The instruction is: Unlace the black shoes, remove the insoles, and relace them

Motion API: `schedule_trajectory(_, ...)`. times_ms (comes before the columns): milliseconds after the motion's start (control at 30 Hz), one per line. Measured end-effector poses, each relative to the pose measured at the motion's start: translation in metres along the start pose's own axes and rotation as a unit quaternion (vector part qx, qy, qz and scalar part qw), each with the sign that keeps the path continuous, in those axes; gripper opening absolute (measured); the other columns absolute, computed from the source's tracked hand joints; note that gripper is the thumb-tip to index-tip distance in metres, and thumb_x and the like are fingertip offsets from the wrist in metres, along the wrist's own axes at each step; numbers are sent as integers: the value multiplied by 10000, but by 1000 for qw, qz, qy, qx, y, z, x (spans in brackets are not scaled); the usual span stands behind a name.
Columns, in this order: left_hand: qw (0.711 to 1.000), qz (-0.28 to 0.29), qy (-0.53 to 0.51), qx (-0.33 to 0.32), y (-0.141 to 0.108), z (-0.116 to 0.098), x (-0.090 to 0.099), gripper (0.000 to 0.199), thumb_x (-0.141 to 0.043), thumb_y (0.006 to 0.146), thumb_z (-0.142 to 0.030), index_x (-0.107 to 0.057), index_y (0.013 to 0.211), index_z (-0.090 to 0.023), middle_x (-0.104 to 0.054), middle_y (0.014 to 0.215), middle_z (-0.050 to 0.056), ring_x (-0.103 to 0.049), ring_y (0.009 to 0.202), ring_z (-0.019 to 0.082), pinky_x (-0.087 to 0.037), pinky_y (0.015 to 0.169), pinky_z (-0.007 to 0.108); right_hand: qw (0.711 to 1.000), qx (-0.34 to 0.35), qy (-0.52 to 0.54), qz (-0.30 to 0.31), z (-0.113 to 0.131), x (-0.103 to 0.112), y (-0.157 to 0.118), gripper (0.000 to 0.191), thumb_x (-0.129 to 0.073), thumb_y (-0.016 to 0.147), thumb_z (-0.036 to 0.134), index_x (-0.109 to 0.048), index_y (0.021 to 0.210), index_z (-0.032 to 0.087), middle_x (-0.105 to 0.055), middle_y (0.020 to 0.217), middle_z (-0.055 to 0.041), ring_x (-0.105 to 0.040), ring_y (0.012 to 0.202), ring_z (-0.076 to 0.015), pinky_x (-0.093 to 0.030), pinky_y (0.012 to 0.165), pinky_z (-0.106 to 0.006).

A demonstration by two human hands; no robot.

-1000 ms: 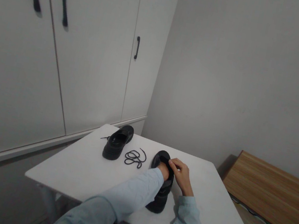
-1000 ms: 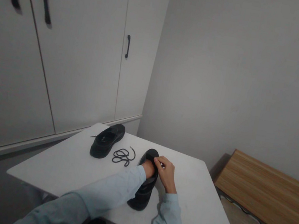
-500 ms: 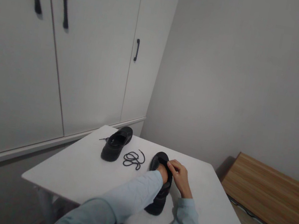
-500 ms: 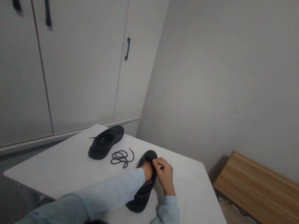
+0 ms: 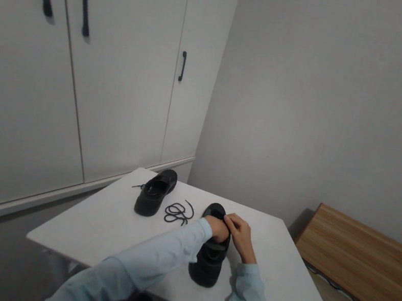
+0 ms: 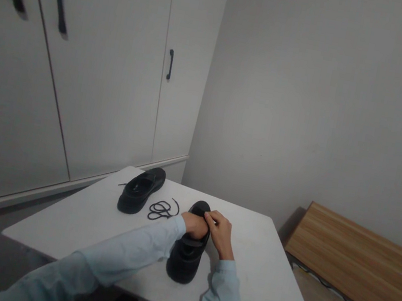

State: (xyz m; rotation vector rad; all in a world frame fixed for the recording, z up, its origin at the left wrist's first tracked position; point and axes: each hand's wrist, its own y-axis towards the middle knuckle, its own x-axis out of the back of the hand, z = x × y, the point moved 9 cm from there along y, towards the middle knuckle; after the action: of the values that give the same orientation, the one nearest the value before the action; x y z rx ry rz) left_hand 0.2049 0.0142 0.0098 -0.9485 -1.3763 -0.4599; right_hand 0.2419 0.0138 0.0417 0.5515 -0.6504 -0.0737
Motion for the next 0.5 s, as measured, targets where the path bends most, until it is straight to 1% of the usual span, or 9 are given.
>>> schedule_trajectory(33, 1000, 17, 6, -3, -6, -1, 4, 199, -586, 731, -100, -695, 892, -58, -708, 928, 169, -660, 828, 238, -511, 730, 300, 1000, -2, -3, 2, -1, 0, 0, 380, -453, 879, 452, -709, 749, 203, -686, 765, -52, -615, 750, -204, -459, 716, -294)
schedule_trajectory(100, 999, 25, 15, -13, -22, -5, 17, 222, -567, 791, -174, -686, 951, -76, -701, 986, 158, -646, 905, 226, -497, 783, 290, 1000, -7, -7, 5, -2, 0, 1, 389, -441, 881, 448, -715, 756, 203, -686, 760, -51, -617, 756, -205, -454, 726, -296)
schedule_trajectory(167, 998, 33, 45, -37, -41, -12, 28, 240, -611, 789, -230, -684, 985, -113, -696, 1025, 132, -630, 959, 223, -482, 820, 287, 1000, -11, -10, 8, -3, -1, 1, 386, -442, 877, 445, -716, 755, 202, -685, 759, -48, -617, 762, -207, -450, 728, -297)
schedule_trajectory(233, 995, 29, 65, -69, -59, -21, 38, 272, -642, 780, -239, -673, 1036, -154, -691, 1057, 97, -624, 983, 218, -478, 821, 281, 1000, -14, -10, 9, -4, -1, 1, 374, -454, 866, 443, -712, 748, 199, -686, 762, -46, -617, 762, -207, -448, 724, -295)
schedule_trajectory(267, 995, 27, 67, -66, -66, -22, 43, 303, -665, 764, -231, -664, 1058, -160, -689, 1065, 87, -624, 987, 218, -480, 816, 279, 1000, -16, -10, 9, -4, -1, 1, 370, -460, 862, 444, -710, 747, 197, -687, 766, -46, -616, 761, -207, -447, 720, -294)
schedule_trajectory(367, 995, 41, 71, -49, -77, -25, 44, 345, -699, 736, -218, -659, 1070, -142, -698, 1037, 86, -634, 969, 222, -491, 798, 275, 1000, -17, -6, 8, -4, -1, 1, 377, -463, 858, 458, -700, 737, 192, -682, 762, -46, -612, 746, -202, -448, 703, -287)
schedule_trajectory(500, 996, 47, 74, -24, -72, -24, 32, 369, -721, 709, -219, -668, 1052, -92, -697, 1017, 153, -651, 939, 266, -518, 760, 301, 1000, -14, -4, 8, -2, -2, 1, 405, -452, 862, 487, -677, 701, 191, -662, 721, -43, -596, 708, -193, -450, 660, -274)
